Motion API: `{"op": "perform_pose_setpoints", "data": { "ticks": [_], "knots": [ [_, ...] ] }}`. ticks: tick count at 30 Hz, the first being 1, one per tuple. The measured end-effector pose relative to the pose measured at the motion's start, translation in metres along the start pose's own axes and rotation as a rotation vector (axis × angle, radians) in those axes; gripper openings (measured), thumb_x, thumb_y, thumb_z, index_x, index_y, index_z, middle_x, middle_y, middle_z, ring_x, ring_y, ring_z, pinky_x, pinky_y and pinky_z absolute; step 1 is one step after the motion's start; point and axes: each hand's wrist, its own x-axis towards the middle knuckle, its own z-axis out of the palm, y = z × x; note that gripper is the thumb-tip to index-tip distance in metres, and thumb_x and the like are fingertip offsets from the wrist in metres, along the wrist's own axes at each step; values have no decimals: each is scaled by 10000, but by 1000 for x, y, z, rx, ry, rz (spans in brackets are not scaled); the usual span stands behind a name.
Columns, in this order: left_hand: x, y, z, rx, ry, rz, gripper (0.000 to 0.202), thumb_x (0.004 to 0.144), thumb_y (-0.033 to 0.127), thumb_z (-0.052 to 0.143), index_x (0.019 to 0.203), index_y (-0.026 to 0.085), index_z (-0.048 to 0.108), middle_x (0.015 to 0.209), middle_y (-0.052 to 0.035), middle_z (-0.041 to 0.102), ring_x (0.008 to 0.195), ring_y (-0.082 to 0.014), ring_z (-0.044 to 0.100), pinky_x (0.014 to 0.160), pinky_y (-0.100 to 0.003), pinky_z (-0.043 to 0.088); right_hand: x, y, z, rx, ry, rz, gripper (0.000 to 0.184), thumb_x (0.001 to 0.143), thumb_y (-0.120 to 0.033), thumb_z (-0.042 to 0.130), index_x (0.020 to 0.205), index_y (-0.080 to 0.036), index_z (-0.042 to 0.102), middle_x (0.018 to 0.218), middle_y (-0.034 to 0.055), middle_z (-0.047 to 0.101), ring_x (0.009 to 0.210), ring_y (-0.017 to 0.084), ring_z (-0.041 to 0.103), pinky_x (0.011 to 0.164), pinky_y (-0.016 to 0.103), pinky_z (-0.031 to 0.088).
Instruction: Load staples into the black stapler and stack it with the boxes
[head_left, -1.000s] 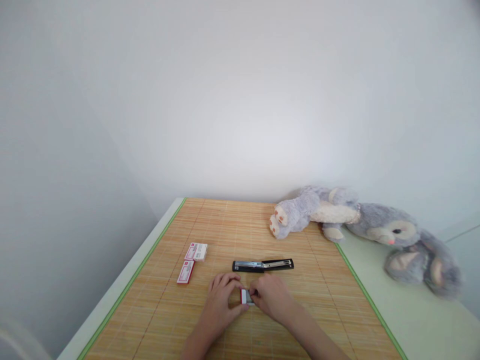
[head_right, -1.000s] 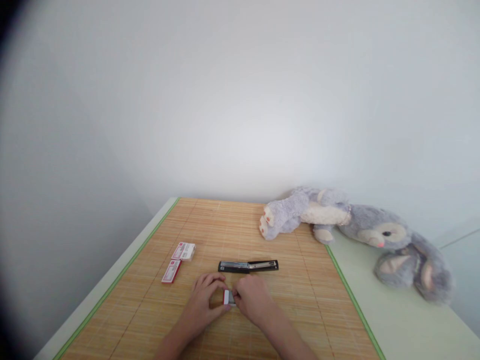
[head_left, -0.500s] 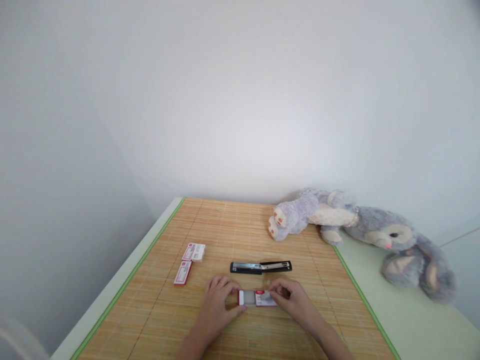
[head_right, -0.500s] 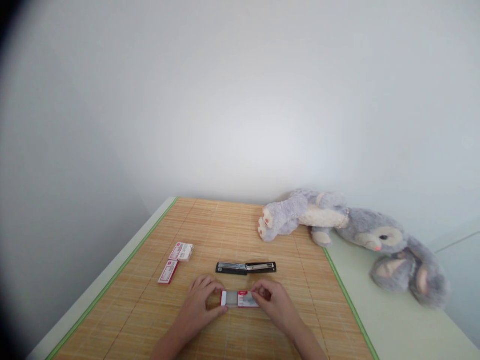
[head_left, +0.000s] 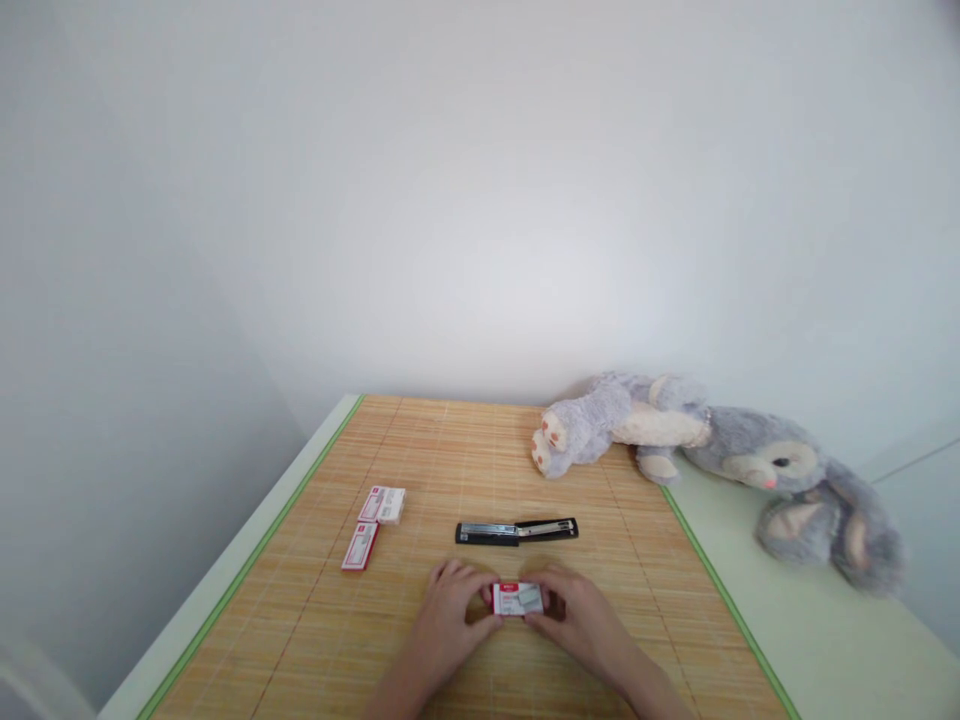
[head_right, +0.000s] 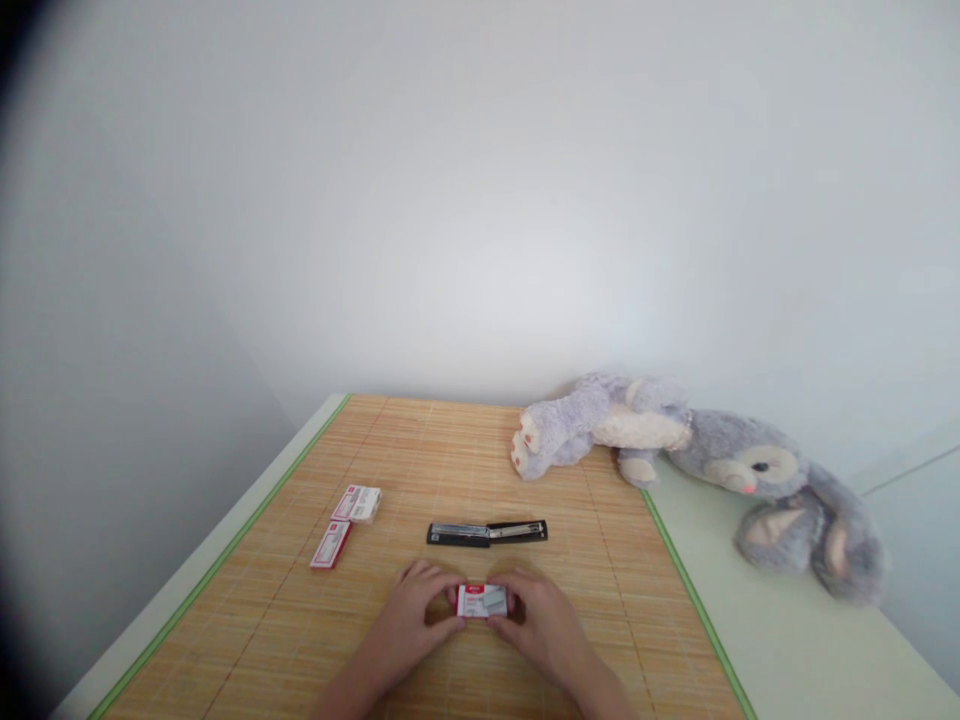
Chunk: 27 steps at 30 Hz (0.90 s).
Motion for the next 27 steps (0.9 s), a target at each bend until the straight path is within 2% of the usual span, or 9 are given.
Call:
{"op": "perform_pose_setpoints", "data": {
  "ticks": [4,7,10,12,13,16,19,27],
  "knots": [
    [1,-4,4,-13,11,23,372,800,373,756,1168,353,707,1028,6,736,1059,-240,623,1048,-423,412,3,-3,0,-29,10,-3,349,803,-280,739,1150,-320,755,882,10,667,785,192,622,726,277,465],
    [5,-23,-5,47,166,-20,317,877,371,678,1189,318,688,1058,-21,721,1061,-238,624,1019,-421,440,2,-2,1,-43,27,-12,271,845,-276,714,1098,-342,782,886,14,643,779,190,621,717,283,466],
    [20,-44,-17,149,334,-70,466,861,345,693,1316,270,625,1297,-72,649,1231,-276,553,1077,-473,409,4,-7,1,-54,47,-41,201,846,-223,703,990,-324,799,919,18,637,849,198,630,766,292,475],
    [31,-51,-21,175,329,-45,544,845,343,716,1371,272,599,1433,-80,578,1337,-295,480,1132,-509,361,10,-14,1,-48,69,-78,168,844,-209,708,956,-300,793,960,25,641,911,207,627,819,304,483],
    [36,-53,-22,175,307,-25,511,847,343,717,1346,284,623,1459,-71,565,1359,-294,463,1143,-513,351,15,-18,1,-41,86,-103,151,848,-213,712,952,-291,789,987,31,644,943,213,622,846,312,485],
    [41,-50,-18,162,251,19,330,849,352,735,1176,314,723,1432,-35,604,1350,-277,476,1147,-499,353,32,-27,0,-18,178,-175,138,865,-235,726,986,-274,780,1081,52,655,1058,235,595,948,349,473],
    [35,-41,-11,142,222,45,300,845,391,756,1138,330,737,1421,-25,620,1348,-278,479,1151,-508,344,48,-31,1,-22,240,-221,138,868,-227,737,993,-265,780,1125,62,658,1125,248,566,1004,378,446],
    [26,-33,-7,138,201,40,311,851,446,755,1154,377,738,1415,-5,626,1351,-288,478,1191,-551,278,67,-28,19,-20,178,-256,123,850,-185,754,945,-259,781,1103,42,658,1092,230,581,973,354,445]
  ]
}}
